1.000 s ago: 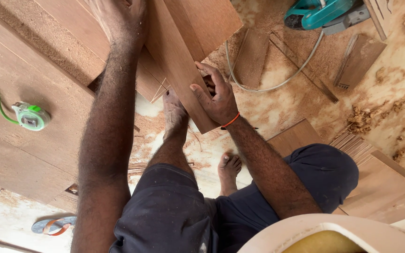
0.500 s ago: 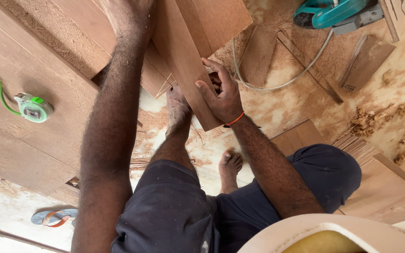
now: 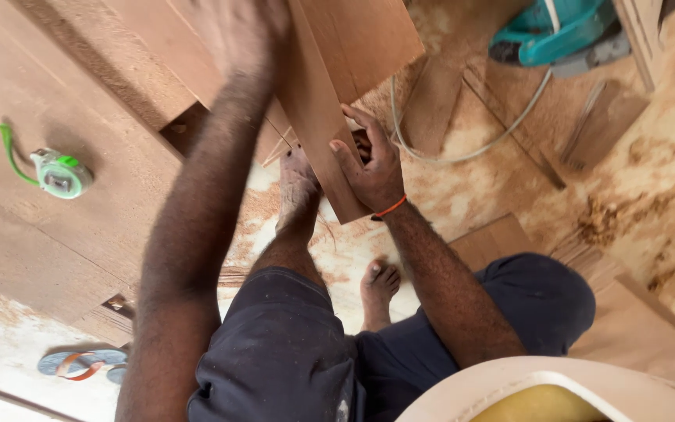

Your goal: Measuring pieces of wood with a tape measure and marking them, then cutting them with a circular saw.

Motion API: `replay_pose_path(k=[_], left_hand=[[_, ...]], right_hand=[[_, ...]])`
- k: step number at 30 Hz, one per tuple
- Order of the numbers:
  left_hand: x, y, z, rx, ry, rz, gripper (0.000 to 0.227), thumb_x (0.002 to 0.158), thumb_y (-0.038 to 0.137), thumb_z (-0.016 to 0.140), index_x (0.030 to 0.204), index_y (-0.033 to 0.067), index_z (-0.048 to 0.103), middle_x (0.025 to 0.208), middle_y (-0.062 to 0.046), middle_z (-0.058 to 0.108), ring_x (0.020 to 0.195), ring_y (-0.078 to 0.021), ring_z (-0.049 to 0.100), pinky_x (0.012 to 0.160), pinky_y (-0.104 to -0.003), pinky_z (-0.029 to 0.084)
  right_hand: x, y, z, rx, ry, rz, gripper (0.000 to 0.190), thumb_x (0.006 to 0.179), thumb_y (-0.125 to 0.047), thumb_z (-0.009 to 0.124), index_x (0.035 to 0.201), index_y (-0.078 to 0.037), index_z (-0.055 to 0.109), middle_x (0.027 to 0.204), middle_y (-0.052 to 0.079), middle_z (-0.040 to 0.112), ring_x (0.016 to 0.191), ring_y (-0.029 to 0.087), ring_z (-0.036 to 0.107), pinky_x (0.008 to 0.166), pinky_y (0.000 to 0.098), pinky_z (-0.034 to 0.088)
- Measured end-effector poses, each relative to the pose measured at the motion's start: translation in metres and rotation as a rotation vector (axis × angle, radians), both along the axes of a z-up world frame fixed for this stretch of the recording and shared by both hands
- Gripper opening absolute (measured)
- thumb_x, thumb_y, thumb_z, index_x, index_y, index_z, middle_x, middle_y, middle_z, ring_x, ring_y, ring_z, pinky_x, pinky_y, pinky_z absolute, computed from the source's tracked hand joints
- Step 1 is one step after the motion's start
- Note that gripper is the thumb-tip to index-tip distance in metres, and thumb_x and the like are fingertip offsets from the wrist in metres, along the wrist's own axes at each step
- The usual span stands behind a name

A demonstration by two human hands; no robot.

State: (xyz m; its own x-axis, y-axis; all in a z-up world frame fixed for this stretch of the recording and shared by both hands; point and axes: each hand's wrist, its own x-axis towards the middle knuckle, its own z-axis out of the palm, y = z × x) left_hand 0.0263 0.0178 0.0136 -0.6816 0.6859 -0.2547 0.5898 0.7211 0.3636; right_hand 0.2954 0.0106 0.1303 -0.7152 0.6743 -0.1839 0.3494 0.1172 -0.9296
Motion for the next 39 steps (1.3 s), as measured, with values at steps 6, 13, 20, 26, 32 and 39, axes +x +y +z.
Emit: replay_pose_path(k=[6, 13, 20, 26, 32, 39], left_hand=[[0.009, 0.002, -0.021, 0.218, 0.314, -0.048, 0.067, 0.093, 0.014, 0.065, 0.152, -0.0014, 0.037, 0.149, -0.03, 0.044, 0.144, -0.0423, 0.04, 0.124, -0.064, 0.025], [0.018, 0.007, 0.037, 0.29, 0.076, 0.062, 0.055, 0.116, 0.029, 0.053, 0.161, 0.0051, 0.032, 0.155, -0.046, 0.025, 0.151, -0.0587, 0.023, 0.128, -0.067, 0.021], [0.023, 0.005, 0.054, 0.359, 0.017, 0.08, 0.05, 0.121, 0.041, 0.041, 0.161, 0.0113, 0.033, 0.158, -0.037, 0.031, 0.156, -0.0516, 0.031, 0.132, -0.064, 0.03], [0.019, 0.003, 0.035, 0.381, 0.071, 0.054, 0.055, 0.122, 0.042, 0.042, 0.163, 0.0078, 0.029, 0.159, -0.043, 0.023, 0.153, -0.0553, 0.025, 0.129, -0.067, 0.025], [0.02, 0.001, 0.048, 0.344, 0.009, 0.05, 0.053, 0.122, 0.04, 0.043, 0.162, 0.007, 0.031, 0.158, -0.044, 0.024, 0.153, -0.058, 0.024, 0.13, -0.068, 0.023], [0.022, 0.0, 0.052, 0.401, 0.027, 0.025, 0.045, 0.121, 0.031, 0.048, 0.155, 0.0032, 0.037, 0.148, -0.043, 0.035, 0.145, -0.0589, 0.032, 0.124, -0.069, 0.03]], right_hand=[[-0.005, -0.003, 0.007, -0.137, -0.007, -0.066, 0.052, 0.105, -0.024, 0.072, 0.149, -0.006, 0.052, 0.139, 0.014, 0.066, 0.111, 0.018, 0.073, 0.094, 0.032, 0.063], [-0.006, -0.006, 0.004, -0.141, 0.013, -0.091, 0.053, 0.104, -0.024, 0.071, 0.149, -0.003, 0.051, 0.123, 0.012, 0.071, 0.101, 0.014, 0.071, 0.086, 0.0284, 0.062], [-0.005, -0.008, 0.004, -0.143, 0.041, -0.079, 0.054, 0.105, -0.025, 0.07, 0.149, -0.001, 0.048, 0.125, 0.015, 0.069, 0.107, 0.016, 0.072, 0.088, 0.0292, 0.064], [-0.007, -0.007, 0.007, -0.15, 0.015, -0.091, 0.055, 0.104, -0.027, 0.071, 0.149, -0.003, 0.049, 0.137, 0.015, 0.065, 0.111, 0.018, 0.071, 0.091, 0.0315, 0.064], [-0.005, -0.007, 0.003, -0.164, 0.0, -0.096, 0.055, 0.104, -0.029, 0.071, 0.148, -0.004, 0.051, 0.138, 0.014, 0.065, 0.11, 0.018, 0.072, 0.092, 0.0327, 0.064], [-0.005, -0.007, 0.001, -0.165, 0.01, -0.091, 0.055, 0.104, -0.029, 0.071, 0.148, -0.004, 0.05, 0.138, 0.014, 0.065, 0.108, 0.018, 0.072, 0.09, 0.0324, 0.064]])
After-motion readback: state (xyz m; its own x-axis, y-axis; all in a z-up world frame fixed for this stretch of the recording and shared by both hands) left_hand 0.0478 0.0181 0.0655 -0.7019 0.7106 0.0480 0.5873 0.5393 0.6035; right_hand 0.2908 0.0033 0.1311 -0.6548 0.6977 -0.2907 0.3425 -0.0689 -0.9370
